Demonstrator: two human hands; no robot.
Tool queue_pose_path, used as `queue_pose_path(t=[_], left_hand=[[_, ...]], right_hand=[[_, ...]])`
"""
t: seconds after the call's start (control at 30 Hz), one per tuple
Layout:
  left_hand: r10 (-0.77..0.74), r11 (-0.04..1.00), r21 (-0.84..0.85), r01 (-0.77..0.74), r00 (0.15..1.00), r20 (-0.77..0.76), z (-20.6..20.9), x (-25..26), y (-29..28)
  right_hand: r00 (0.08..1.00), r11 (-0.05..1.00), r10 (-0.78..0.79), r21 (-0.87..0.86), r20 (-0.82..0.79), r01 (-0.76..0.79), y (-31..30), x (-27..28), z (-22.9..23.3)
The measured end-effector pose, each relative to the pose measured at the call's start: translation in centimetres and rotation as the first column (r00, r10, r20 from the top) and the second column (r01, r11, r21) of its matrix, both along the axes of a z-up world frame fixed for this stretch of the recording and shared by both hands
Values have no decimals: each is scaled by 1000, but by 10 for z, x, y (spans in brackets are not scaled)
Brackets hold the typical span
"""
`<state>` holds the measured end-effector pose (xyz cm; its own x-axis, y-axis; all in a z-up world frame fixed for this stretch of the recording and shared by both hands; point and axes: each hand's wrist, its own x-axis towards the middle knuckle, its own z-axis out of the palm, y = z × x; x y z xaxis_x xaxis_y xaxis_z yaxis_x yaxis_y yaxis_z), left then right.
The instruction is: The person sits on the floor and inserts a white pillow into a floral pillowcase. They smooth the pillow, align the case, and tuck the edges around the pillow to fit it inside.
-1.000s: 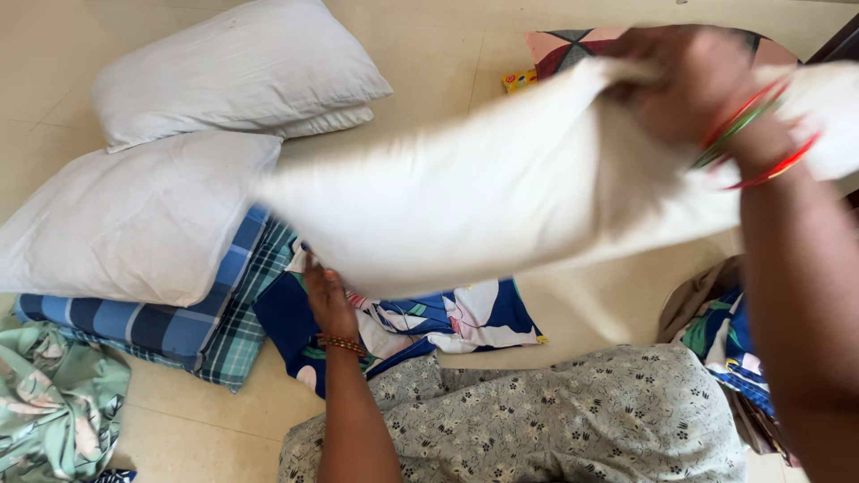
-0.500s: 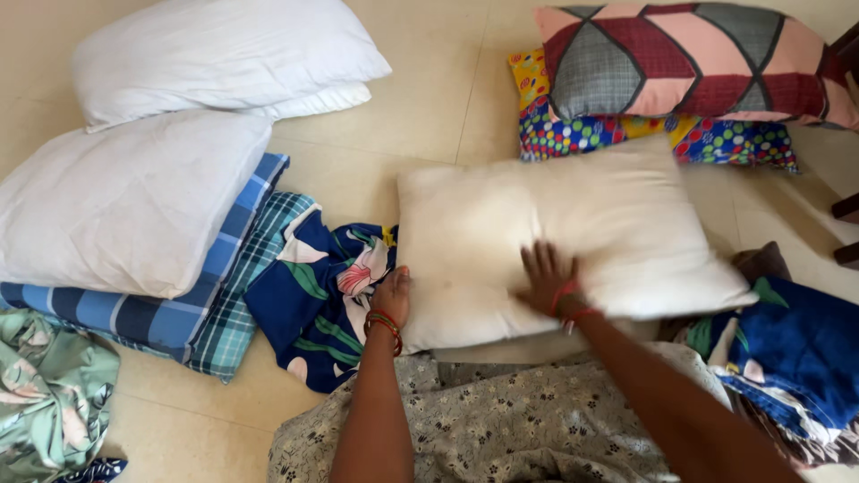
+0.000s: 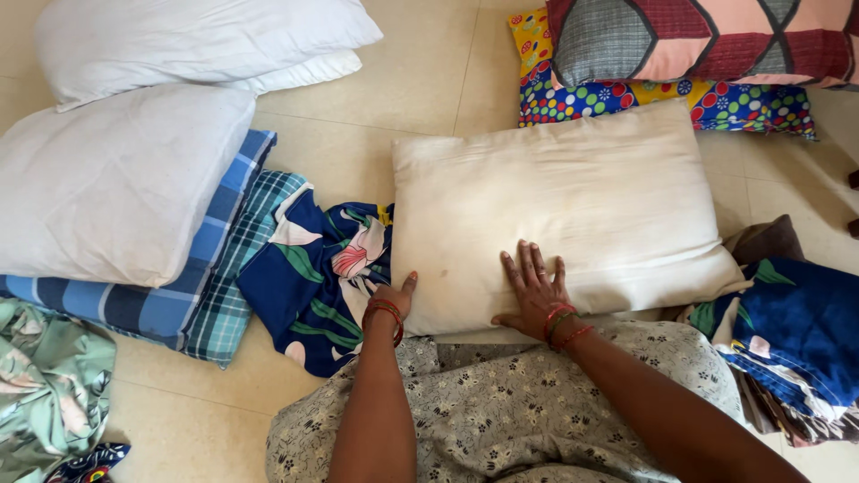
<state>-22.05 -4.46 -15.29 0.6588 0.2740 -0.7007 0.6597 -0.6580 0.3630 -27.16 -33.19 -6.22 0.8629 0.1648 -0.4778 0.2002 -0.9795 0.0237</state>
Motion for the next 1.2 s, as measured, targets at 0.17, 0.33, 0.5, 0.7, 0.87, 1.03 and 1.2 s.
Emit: queue_pose_path(t=[0.17, 0.33, 0.5, 0.7, 0.87, 1.03, 1.2], left_hand=[[-49, 997, -54, 47, 998, -26, 9, 7, -3], [14, 997, -76, -15, 1000, -12, 30, 5, -2], [115, 983, -160, -92, 984, 139, 41, 1, -2], [161, 978, -157, -134, 972, 171, 38, -1, -2], [149, 984, -118, -132, 978, 147, 33, 0, -1], [93, 995, -58, -84, 980, 176, 25, 0, -2], [70, 997, -36, -66, 988, 136, 28, 0, -6]], right_hand=[[989, 988, 143, -61, -24, -144, 2, -2, 12], [991, 989, 124, -80, -47, -127, 1, 0, -4], [981, 985, 164, -78, 102, -157, -11, 2, -27], [987, 984, 154, -100, 53, -149, -16, -3, -30], [988, 986, 148, -84, 44, -144, -14, -4, -25], [985, 986, 155, -68, 81, -150, -14, -4, -24], [991, 988, 137, -76, -2, -136, -14, -2, -26]])
